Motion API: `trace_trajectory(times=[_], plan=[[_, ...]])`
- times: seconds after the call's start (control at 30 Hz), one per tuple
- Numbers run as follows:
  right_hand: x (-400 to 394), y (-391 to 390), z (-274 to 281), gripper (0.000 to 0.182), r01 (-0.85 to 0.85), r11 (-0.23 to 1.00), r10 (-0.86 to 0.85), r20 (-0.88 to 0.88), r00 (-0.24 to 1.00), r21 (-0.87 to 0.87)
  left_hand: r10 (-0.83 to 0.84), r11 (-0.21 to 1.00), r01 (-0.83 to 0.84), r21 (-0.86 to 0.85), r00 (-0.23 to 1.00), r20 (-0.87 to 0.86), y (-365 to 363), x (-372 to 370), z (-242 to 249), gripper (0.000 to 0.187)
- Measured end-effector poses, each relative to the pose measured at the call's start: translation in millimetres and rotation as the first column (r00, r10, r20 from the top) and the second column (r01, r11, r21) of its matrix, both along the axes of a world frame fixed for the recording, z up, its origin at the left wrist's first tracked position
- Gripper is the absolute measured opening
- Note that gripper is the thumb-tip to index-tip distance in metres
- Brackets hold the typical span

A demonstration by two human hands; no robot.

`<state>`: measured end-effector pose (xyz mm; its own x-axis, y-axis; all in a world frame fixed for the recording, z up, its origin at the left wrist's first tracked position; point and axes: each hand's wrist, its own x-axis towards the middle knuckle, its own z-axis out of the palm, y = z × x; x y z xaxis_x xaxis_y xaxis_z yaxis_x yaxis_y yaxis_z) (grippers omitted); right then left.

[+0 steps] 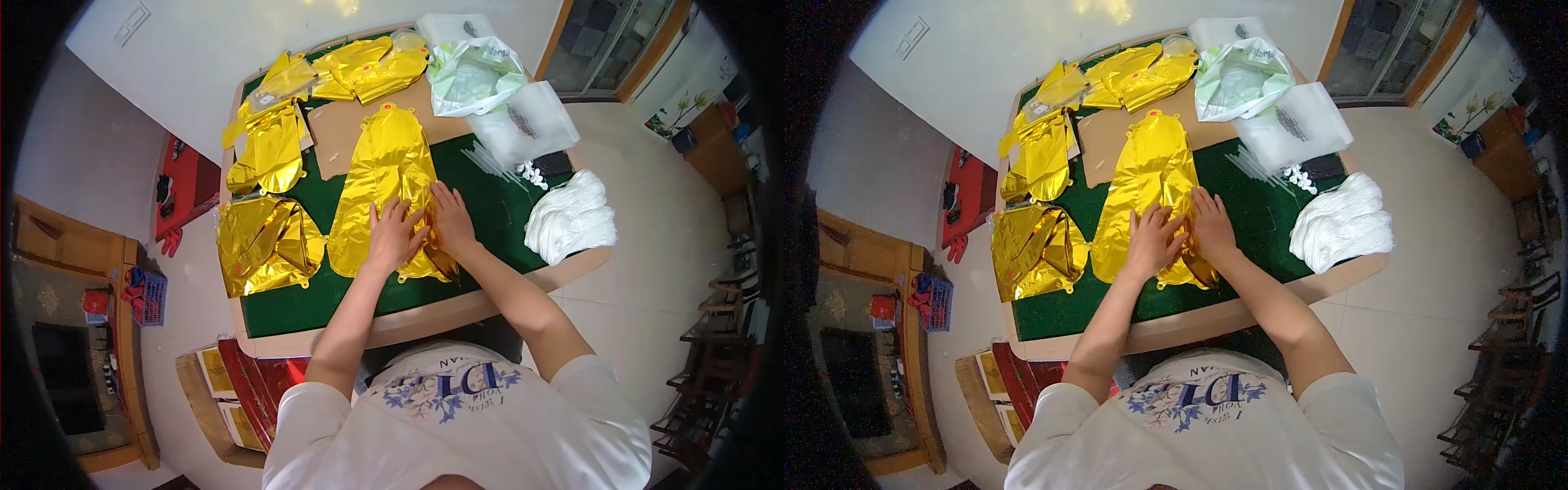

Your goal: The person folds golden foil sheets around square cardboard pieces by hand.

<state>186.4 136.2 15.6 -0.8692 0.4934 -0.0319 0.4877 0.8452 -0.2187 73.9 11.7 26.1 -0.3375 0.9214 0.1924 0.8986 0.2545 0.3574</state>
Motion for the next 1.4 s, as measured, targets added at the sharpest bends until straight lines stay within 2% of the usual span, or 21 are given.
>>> trace_trajectory(times=[0.07, 0.17, 0.3, 0.37, 0.4, 0.47, 0.57, 0.7, 0.77, 0.83, 0.87, 0.9, 0.93, 1.0, 1.1, 1.17, 1.2, 1.3, 1.37, 1.4], plan=[[-5.5, -0.8, -11.3, 0.052, 0.028, 0.995, -0.023, -0.060, 0.998, 0.092, -0.047, 0.999, 0.047, 0.014, 0.999, -0.007, -1.5, -5.7, -2.6, 0.040], [-5.8, 1.1, -17.2, 0.051, 0.040, 0.998, -0.036, -0.067, 0.997, 0.053, -0.084, 0.996, 0.084, 0.010, 0.996, 0.006, -4.3, -12.1, -6.4, 0.046], [-6.8, 0.3, -17.8, 0.052, 0.049, 0.998, -0.045, -0.076, 0.996, 0.050, -0.044, 0.998, 0.041, 0.049, 0.997, 0.056, -5.1, -5.4, -11.5, 0.056], [-5.8, -0.2, -14.5, 0.052, 0.053, 0.998, -0.057, -0.165, 0.985, -0.025, -0.033, 0.999, 0.034, 0.028, 0.999, -0.035, -3.8, -2.8, -13.4, 0.064], [-5.7, 0.1, -16.0, 0.052, 0.053, 0.998, -0.057, -0.165, 0.985, -0.023, -0.034, 0.999, 0.035, 0.029, 0.999, -0.035, -3.9, -2.7, -14.0, 0.064], [-7.2, -1.4, -18.1, 0.052, 0.052, 0.999, -0.046, -0.302, 0.952, 0.010, -0.035, 0.999, 0.036, 0.018, 0.998, -0.054, -6.0, -4.1, -15.5, 0.065], [-5.1, -1.0, -11.6, 0.053, 0.039, 0.999, -0.046, -0.242, 0.969, -0.034, -0.031, 0.999, 0.033, 0.030, 0.998, -0.060, -6.4, -4.1, -17.8, 0.066], [-5.3, 9.7, -15.4, 0.047, 0.024, 0.997, -0.046, -0.288, 0.957, -0.080, -0.028, 0.999, 0.027, -0.017, 0.998, -0.061, -6.5, -4.6, -15.7, 0.066], [-5.7, 18.0, -8.6, 0.042, 0.016, 0.859, -0.323, -0.519, 0.792, -0.511, -0.023, 0.998, 0.019, -0.059, 0.998, -0.063, -6.5, -4.0, -16.0, 0.067], [-2.4, 16.1, -0.1, 0.040, 0.003, 0.899, -0.283, -0.574, 0.768, -0.439, -0.024, 0.999, 0.022, -0.035, 0.998, -0.060, -6.1, -4.7, -17.5, 0.066], [-0.6, 11.2, 5.3, 0.040, -0.041, 0.971, -0.092, -0.525, 0.846, -0.236, -0.028, 1.000, 0.027, -0.013, 0.998, -0.056, -5.8, -4.5, -18.0, 0.066], [1.6, 6.7, 7.0, 0.040, -0.110, 0.993, 0.087, -0.428, 0.899, -0.030, -0.030, 0.999, 0.029, -0.013, 0.998, -0.056, -6.1, -4.1, -18.6, 0.066], [2.5, 4.3, 0.6, 0.040, -0.108, 0.994, 0.085, -0.429, 0.900, -0.030, -0.028, 1.000, 0.028, -0.009, 0.998, -0.051, -6.3, -3.6, -17.7, 0.066], [0.8, 2.2, -18.4, 0.041, -0.079, 0.993, 0.100, -0.288, 0.953, 0.082, -0.025, 1.000, 0.025, -0.003, 0.999, -0.048, -6.0, -3.2, -15.6, 0.066], [2.3, 1.2, -27.4, 0.042, -0.081, 0.992, 0.107, -0.293, 0.950, 0.100, -0.024, 0.999, 0.023, -0.025, 0.998, -0.051, -5.8, -3.9, -16.6, 0.066], [1.8, -0.8, -25.5, 0.042, -0.074, 0.993, 0.097, -0.285, 0.954, 0.092, 0.051, 0.999, -0.051, -0.007, 0.996, 0.070, -1.5, -5.9, -16.6, 0.064], [1.3, -0.4, -23.6, 0.042, -0.066, 0.994, 0.088, -0.278, 0.957, 0.088, 0.047, 0.999, -0.047, -0.006, 0.996, 0.070, 2.7, -8.7, -15.7, 0.064], [1.0, 0.4, -30.0, 0.042, -0.056, 0.992, 0.089, -0.323, 0.942, 0.112, -0.018, 1.000, 0.018, 0.009, 1.000, -0.011, 12.7, -15.8, -9.0, 0.061], [1.1, 0.3, -28.8, 0.042, -0.060, 0.991, 0.095, -0.312, 0.945, 0.121, -0.037, 0.992, 0.022, -0.124, 0.992, -0.121, 20.5, -21.3, -14.2, 0.061], [1.4, 0.3, -28.5, 0.042, -0.063, 0.990, 0.098, -0.300, 0.949, 0.124, -0.040, 0.992, 0.025, -0.121, 0.992, -0.122, 22.4, -24.4, -16.9, 0.061]])
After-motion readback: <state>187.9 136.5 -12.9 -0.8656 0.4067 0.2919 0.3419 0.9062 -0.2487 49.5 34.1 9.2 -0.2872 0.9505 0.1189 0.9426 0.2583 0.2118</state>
